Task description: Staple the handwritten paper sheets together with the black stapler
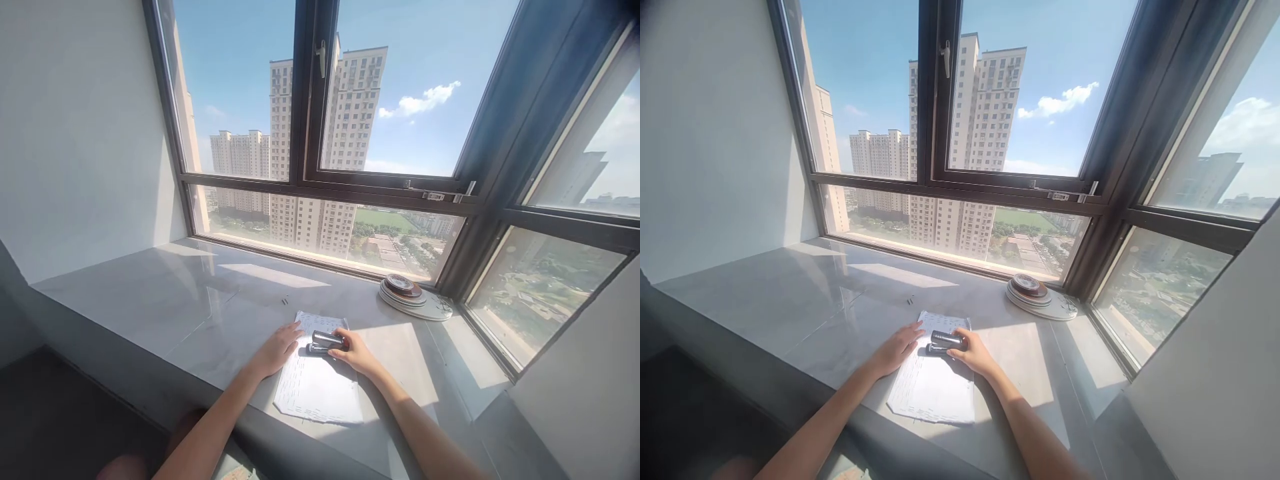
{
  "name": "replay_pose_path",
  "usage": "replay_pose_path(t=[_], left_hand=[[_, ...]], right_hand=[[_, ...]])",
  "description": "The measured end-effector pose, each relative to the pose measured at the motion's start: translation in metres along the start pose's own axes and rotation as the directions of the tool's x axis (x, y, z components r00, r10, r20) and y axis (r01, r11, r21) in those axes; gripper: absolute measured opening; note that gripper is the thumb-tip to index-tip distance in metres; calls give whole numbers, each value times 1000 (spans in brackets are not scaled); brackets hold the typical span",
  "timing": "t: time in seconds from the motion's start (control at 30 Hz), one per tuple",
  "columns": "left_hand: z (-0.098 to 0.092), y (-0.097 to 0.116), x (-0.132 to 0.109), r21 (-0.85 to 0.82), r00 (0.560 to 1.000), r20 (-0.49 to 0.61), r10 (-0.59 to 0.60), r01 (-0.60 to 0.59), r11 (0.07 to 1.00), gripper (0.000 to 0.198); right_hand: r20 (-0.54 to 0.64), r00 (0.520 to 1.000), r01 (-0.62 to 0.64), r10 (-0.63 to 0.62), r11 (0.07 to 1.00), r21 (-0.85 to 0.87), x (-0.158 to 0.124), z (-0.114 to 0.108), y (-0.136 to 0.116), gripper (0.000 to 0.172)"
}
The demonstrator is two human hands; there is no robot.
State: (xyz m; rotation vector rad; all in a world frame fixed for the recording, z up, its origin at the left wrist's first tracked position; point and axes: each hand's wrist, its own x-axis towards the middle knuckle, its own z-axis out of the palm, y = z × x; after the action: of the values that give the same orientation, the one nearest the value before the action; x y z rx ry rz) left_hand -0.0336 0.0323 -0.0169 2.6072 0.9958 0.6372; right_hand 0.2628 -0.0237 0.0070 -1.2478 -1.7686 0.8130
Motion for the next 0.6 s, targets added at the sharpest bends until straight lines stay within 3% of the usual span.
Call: replay_pose_path(t=[0.23, 0.47, 0.6], left_hand=[[-12, 14, 0, -24, 999, 36, 4, -3, 1000, 52], [-25, 29, -4, -59, 998, -39, 45, -48, 997, 54], [-51, 41, -21, -9, 990, -90, 110, -111, 994, 56]], right_hand=[[59, 998, -24, 19, 997, 74, -1, 0, -4, 31], [73, 996, -48, 43, 997, 67, -1, -3, -10, 31], [51, 999, -13, 13, 1000, 15, -1, -4, -11, 30]])
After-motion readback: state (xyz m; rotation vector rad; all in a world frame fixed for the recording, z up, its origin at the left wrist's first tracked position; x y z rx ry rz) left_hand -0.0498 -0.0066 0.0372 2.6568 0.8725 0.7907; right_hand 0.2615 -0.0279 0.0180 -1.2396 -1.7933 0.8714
